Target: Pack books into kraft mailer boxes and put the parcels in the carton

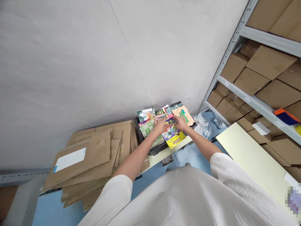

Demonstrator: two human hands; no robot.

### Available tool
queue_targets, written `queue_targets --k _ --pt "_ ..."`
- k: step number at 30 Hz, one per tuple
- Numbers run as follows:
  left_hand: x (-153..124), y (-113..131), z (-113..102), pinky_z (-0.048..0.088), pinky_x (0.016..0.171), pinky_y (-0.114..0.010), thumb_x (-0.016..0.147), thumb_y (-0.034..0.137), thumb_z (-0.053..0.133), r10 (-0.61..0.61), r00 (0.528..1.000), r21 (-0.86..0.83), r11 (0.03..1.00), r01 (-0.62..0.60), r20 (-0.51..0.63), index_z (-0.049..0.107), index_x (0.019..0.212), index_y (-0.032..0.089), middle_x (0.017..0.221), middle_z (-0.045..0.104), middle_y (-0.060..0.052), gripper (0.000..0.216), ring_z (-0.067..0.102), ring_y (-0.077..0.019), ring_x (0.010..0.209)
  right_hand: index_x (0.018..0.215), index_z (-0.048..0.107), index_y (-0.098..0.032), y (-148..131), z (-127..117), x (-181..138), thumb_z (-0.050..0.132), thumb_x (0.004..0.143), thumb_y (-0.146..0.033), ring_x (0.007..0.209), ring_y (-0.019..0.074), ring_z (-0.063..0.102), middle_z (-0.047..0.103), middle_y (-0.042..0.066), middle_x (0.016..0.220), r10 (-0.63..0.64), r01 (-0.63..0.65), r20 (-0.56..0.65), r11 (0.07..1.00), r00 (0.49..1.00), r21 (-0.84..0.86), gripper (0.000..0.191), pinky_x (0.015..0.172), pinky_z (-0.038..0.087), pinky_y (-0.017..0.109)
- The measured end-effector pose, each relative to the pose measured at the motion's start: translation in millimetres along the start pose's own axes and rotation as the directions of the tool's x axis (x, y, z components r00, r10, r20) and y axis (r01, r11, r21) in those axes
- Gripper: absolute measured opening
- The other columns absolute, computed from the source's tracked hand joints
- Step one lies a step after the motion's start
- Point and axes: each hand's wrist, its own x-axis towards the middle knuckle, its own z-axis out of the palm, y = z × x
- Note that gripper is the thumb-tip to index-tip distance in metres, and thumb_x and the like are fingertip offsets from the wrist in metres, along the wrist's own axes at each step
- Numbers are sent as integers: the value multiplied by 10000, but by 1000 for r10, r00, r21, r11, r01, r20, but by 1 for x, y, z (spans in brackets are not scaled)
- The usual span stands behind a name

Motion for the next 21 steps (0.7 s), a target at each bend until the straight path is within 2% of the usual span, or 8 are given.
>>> queue_targets --k 4,7,10,12,14,17,21 --pt "3 2 3 437 1150 -590 932 220 683 -89 996 -88 992 88 -2 659 1315 205 1366 684 -212 384 619 -425 1338 1445 652 -241 6 3 -7 607 811 -101 1199 269 717 771 92 1323 13 -7 -36 988 999 155 650 1098 536 473" --pt "5 3 2 516 1071 -500 939 251 687 -94 996 -191 977 92 0 720 1191 208 1297 696 -181 257 670 -372 1237 1423 661 -239 9 4 -15 608 831 -110 1226 238 718 760 94 1353 19 -3 -57 963 998 269 608 1092 554 426" --pt "6 6 -1 546 1027 -451 953 222 652 -86 996 -279 957 80 -8 735 1129 194 1228 715 -153 197 698 -321 1154 1360 694 -209 11 2 -28 648 884 -192 1147 235 746 780 109 1286 72 -52 -46 935 996 352 479 1028 587 397" --pt "7 9 -4 545 1046 -454 947 174 619 -68 997 -324 944 56 -25 731 1123 187 1207 730 -140 209 699 -303 1150 1229 746 -195 12 -3 -40 653 927 -274 1073 238 762 799 107 1202 122 -98 -43 922 992 375 326 983 601 384" --pt "8 14 -6 547 1057 -464 945 157 598 -57 996 -366 930 29 -66 725 1108 187 1190 742 -131 209 695 -297 1154 1107 776 -198 16 -12 -54 636 962 -358 1024 242 765 810 96 1132 164 -129 -64 920 984 371 257 962 602 380" --pt "8 28 -5 565 1029 -471 955 183 594 -80 989 -426 905 18 -127 713 1085 202 1156 746 -120 177 696 -295 1122 1038 795 -209 25 -33 -75 633 962 -437 981 250 757 817 82 1081 212 -161 -113 923 971 348 289 936 596 378" --pt "7 58 8 575 1007 -440 975 195 563 -136 984 -504 862 61 -114 680 1116 213 1159 737 -104 184 701 -270 1096 1005 808 -206 45 -65 -100 624 945 -461 954 257 748 822 72 1062 234 -177 -117 913 965 368 321 882 591 361"
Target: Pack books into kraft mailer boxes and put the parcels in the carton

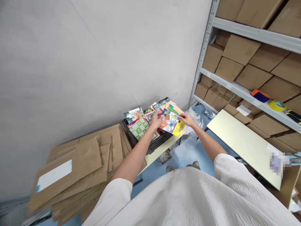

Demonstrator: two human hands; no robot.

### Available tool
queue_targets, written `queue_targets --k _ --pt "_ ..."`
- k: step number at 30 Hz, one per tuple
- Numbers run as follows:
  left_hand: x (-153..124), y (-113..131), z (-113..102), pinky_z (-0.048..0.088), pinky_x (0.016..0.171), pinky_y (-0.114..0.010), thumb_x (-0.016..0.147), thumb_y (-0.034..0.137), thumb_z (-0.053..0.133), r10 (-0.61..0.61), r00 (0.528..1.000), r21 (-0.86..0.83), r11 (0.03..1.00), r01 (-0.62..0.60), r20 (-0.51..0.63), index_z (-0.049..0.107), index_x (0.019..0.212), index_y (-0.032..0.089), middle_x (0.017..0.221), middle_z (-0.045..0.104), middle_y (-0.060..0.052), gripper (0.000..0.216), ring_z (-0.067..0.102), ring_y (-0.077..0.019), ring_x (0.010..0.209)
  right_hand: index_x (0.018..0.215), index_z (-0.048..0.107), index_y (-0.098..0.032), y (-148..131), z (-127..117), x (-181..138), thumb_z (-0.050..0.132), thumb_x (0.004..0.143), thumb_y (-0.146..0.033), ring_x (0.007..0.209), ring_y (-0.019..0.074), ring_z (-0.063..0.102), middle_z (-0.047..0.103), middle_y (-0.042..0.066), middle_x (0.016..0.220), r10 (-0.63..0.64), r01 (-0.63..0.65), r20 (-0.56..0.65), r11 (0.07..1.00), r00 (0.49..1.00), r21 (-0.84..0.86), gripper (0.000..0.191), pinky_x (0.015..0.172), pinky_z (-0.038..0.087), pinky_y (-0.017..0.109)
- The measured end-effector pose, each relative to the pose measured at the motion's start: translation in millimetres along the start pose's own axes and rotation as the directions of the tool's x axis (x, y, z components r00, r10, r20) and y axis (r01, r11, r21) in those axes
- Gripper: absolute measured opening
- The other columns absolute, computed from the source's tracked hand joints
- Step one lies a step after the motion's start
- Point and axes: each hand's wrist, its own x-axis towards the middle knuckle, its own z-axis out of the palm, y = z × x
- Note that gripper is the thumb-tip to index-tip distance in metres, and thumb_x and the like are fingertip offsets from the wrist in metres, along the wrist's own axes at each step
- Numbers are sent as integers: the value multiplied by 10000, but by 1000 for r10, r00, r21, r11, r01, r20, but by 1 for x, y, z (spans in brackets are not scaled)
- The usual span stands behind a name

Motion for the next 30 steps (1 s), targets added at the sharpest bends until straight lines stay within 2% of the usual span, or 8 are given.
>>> queue_targets --k 5,9,12,15,20,24,27,30 --pt "-20 29 48 562 1031 -432 977 213 583 64 996 83 994 -69 55 631 1247 233 1204 705 -103 275 684 -274 1146 1031 808 -204 27 -52 -29 611 960 -539 903 257 744 824 54 995 28 -32 42 996 999 84 396 785 582 329" --pt "-45 69 96 512 1107 -505 961 221 614 175 977 231 952 -199 121 554 1452 224 1361 641 -170 495 623 -354 1300 1001 805 -200 64 -99 -65 628 948 -612 824 255 734 815 54 932 79 -83 40 990 996 112 451 737 576 333" --pt "-64 108 143 372 1231 -586 986 220 576 353 908 292 865 -408 225 591 1471 242 1530 569 -191 486 503 -394 1465 1003 810 -207 97 -138 -94 634 940 -626 813 253 733 819 47 932 113 -114 16 988 993 99 459 720 570 327" --pt "-79 141 199 221 1294 -629 1033 233 504 456 800 269 775 -572 389 695 1356 290 1495 646 -143 380 464 -368 1512 994 825 -225 128 -177 -123 627 957 -573 825 236 734 826 21 935 149 -149 3 989 989 18 403 753 563 313" --pt "-96 179 293 275 1239 -627 1052 275 494 381 724 224 778 -587 575 792 1093 249 1179 786 -156 301 654 -378 1268 1035 852 -266 164 -235 -175 593 1008 -379 920 232 756 845 0 983 207 -204 9 969 978 -143 284 938 531 349" --pt "-111 201 349 422 1121 -509 1044 267 516 289 663 219 790 -573 691 779 1059 227 1161 791 -161 267 707 -350 1159 1099 854 -293 183 -268 -212 576 1028 -302 1045 256 749 849 14 1065 272 -274 -43 926 961 -258 287 1130 429 444" --pt "-121 214 382 440 1082 -448 1073 265 464 232 643 253 782 -569 730 752 1130 221 1207 790 -154 297 693 -321 1191 1167 840 -278 198 -281 -235 608 1012 -318 1240 320 669 802 76 1266 291 -338 -183 880 939 -334 283 1181 375 520" --pt "-122 219 413 433 1083 -428 1079 264 462 178 688 266 832 -486 703 735 1161 232 1208 797 -132 288 692 -307 1205 1385 739 -259 215 -286 -257 622 994 -343 1445 375 502 611 140 1562 282 -440 -433 837 856 -326 417 1192 365 568"
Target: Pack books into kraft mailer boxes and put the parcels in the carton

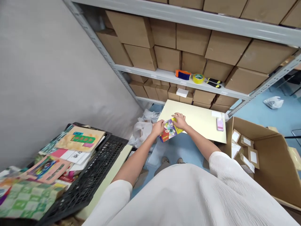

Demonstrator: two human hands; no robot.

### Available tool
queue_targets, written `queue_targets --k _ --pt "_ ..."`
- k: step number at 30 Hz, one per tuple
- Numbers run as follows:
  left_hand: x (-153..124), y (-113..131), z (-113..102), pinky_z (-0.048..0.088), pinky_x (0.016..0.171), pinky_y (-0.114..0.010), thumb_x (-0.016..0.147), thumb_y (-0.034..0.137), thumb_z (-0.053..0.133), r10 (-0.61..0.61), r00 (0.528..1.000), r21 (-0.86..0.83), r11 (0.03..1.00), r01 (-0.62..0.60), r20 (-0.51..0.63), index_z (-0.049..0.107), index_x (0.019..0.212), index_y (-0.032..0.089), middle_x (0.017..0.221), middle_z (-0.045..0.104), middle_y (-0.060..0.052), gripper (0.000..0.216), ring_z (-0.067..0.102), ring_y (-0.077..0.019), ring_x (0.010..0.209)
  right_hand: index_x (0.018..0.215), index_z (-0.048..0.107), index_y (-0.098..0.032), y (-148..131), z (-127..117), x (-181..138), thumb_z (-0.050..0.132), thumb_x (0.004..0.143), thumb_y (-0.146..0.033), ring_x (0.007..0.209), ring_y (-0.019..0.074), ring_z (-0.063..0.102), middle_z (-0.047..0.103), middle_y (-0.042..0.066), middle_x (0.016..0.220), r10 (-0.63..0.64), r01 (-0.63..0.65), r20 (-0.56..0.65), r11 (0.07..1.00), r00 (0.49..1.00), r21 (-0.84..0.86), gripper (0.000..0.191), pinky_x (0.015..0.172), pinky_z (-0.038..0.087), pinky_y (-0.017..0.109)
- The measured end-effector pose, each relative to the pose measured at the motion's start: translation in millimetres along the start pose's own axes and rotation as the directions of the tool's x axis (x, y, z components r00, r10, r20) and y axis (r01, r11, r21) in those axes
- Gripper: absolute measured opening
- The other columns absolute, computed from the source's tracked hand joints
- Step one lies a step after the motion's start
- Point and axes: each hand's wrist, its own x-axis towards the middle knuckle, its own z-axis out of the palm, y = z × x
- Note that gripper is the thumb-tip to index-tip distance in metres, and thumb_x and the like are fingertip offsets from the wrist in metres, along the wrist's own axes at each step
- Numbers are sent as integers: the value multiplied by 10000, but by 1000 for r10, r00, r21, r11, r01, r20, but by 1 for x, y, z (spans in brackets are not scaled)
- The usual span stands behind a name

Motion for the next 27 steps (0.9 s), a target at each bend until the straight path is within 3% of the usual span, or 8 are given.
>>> queue_targets --k 5,8,10,13,16,19,23,27 --pt "46 -2 34 478 1043 -402 1016 282 583 -231 970 -309 930 199 -70 742 1068 237 1111 808 -97 173 712 -299 1149 1576 513 -213 39 14 -20 578 1003 -411 1475 364 465 468 198 1634 349 -309 -303 935 887 173 609 1180 430 551" --pt "73 -5 58 536 952 -353 944 292 665 -383 922 -610 745 270 -59 748 1002 220 1004 801 -93 124 732 -274 1055 1583 487 -199 56 31 -23 648 953 -446 1314 313 620 554 203 1549 568 -455 -169 775 805 439 696 1106 520 463" --pt "91 -5 70 563 889 -332 920 316 689 -405 914 -665 691 284 -31 750 1001 211 958 793 -90 146 742 -259 991 1584 486 -193 63 42 -19 701 918 -470 1219 278 685 617 190 1485 660 -524 -17 612 751 591 753 1031 560 394" --pt "118 -7 81 583 804 -320 901 320 689 -410 912 -686 663 300 3 752 994 195 935 789 -98 168 753 -251 912 1452 607 -203 67 53 -3 746 888 -485 1167 256 721 713 148 1363 676 -570 170 428 717 701 646 945 569 341" --pt "147 -14 82 594 760 -323 902 303 648 -424 905 -699 637 326 36 758 1001 180 901 787 -97 193 761 -246 866 1236 701 -220 69 59 20 767 862 -459 1038 230 744 787 99 1158 634 -582 281 334 721 741 449 826 553 302" --pt "176 -25 80 607 753 -337 893 286 622 -414 907 -697 627 348 81 770 1002 179 881 791 -95 213 770 -254 856 1107 714 -224 69 62 45 809 801 -424 872 195 715 792 65 992 669 -573 261 298 696 764 377 748 530 280" --pt "208 -38 75 621 807 -372 859 235 623 -369 917 -682 632 367 151 789 1012 178 948 815 -117 233 788 -285 927 924 693 -222 68 65 75 842 768 -472 828 186 697 770 29 884 621 -501 238 289 747 816 330 774 558 298" --pt "231 -46 71 613 924 -372 835 199 660 -316 928 -662 655 363 196 794 1091 191 1069 823 -108 290 782 -283 1052 959 651 -244 68 64 102 872 776 -491 850 223 745 778 24 871 632 -450 253 170 733 877 379 818 620 379"
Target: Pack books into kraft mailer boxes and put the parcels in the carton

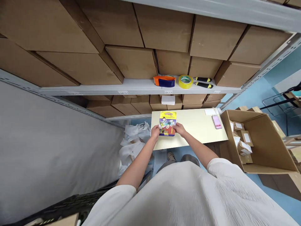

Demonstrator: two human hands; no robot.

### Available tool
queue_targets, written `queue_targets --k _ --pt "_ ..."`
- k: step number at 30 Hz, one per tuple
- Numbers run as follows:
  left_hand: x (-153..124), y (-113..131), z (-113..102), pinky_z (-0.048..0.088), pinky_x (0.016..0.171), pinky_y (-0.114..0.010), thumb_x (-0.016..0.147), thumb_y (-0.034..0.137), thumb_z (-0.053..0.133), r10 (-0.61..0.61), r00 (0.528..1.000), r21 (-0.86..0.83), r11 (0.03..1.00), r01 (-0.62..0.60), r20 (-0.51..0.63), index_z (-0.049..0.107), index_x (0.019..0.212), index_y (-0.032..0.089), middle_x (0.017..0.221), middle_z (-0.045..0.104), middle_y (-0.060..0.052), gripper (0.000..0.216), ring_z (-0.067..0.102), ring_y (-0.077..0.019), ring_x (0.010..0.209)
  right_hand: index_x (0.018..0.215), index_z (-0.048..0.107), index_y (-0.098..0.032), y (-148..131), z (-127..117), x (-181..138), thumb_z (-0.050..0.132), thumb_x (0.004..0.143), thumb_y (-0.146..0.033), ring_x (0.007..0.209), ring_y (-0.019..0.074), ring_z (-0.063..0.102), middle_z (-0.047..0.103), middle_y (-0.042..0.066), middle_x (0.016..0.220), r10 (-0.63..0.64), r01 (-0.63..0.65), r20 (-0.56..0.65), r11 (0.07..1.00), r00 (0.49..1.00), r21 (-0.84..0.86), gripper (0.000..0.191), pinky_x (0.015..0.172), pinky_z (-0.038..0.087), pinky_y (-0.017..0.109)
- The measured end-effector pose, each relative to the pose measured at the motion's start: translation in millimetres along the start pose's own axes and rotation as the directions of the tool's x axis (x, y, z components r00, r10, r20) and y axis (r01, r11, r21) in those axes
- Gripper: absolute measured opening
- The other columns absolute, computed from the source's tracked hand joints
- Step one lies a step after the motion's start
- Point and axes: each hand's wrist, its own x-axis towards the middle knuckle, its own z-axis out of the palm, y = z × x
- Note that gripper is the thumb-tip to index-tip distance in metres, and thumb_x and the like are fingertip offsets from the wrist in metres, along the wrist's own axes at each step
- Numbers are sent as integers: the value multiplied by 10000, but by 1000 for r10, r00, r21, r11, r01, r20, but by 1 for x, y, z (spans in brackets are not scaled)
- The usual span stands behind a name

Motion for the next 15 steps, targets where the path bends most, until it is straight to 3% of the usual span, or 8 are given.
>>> queue_targets --k 4,6,8,11,15 --pt "9 10 4 573 1059 -381 851 215 734 115 993 59 991 -117 26 738 1269 210 1334 762 -134 418 726 -282 1244 945 585 -266 -9 9 18 848 819 -533 854 237 767 790 19 881 -28 28 -29 1000 999 -5 395 814 645 395" --pt "8 16 12 578 1061 -396 895 262 741 155 979 15 987 -158 131 720 1282 198 1337 761 -147 393 737 -280 1224 948 573 -271 -10 14 25 810 848 -562 860 237 771 790 9 871 -73 70 -48 996 996 -62 389 816 648 386" --pt "7 21 22 595 1036 -406 926 327 749 136 959 -79 990 -120 248 711 1280 191 1254 794 -143 381 761 -276 1172 992 611 -268 -10 20 28 760 889 -561 903 232 773 801 5 902 -154 140 -61 971 986 -193 344 848 644 375" --pt "9 27 31 619 986 -412 924 433 781 109 950 -186 981 -56 292 717 1230 179 1159 819 -141 403 785 -280 1101 1122 715 -267 -10 29 27 725 922 -463 1033 241 766 826 29 1085 -339 301 -8 845 941 -443 281 976 614 396" --pt "20 29 27 629 957 -386 914 465 790 78 979 -251 968 -28 191 734 1092 164 1147 827 -143 354 790 -276 1081 1170 808 -281 -17 37 26 710 936 -321 1289 283 700 798 62 1290 -463 476 177 682 869 -554 257 1191 493 464"
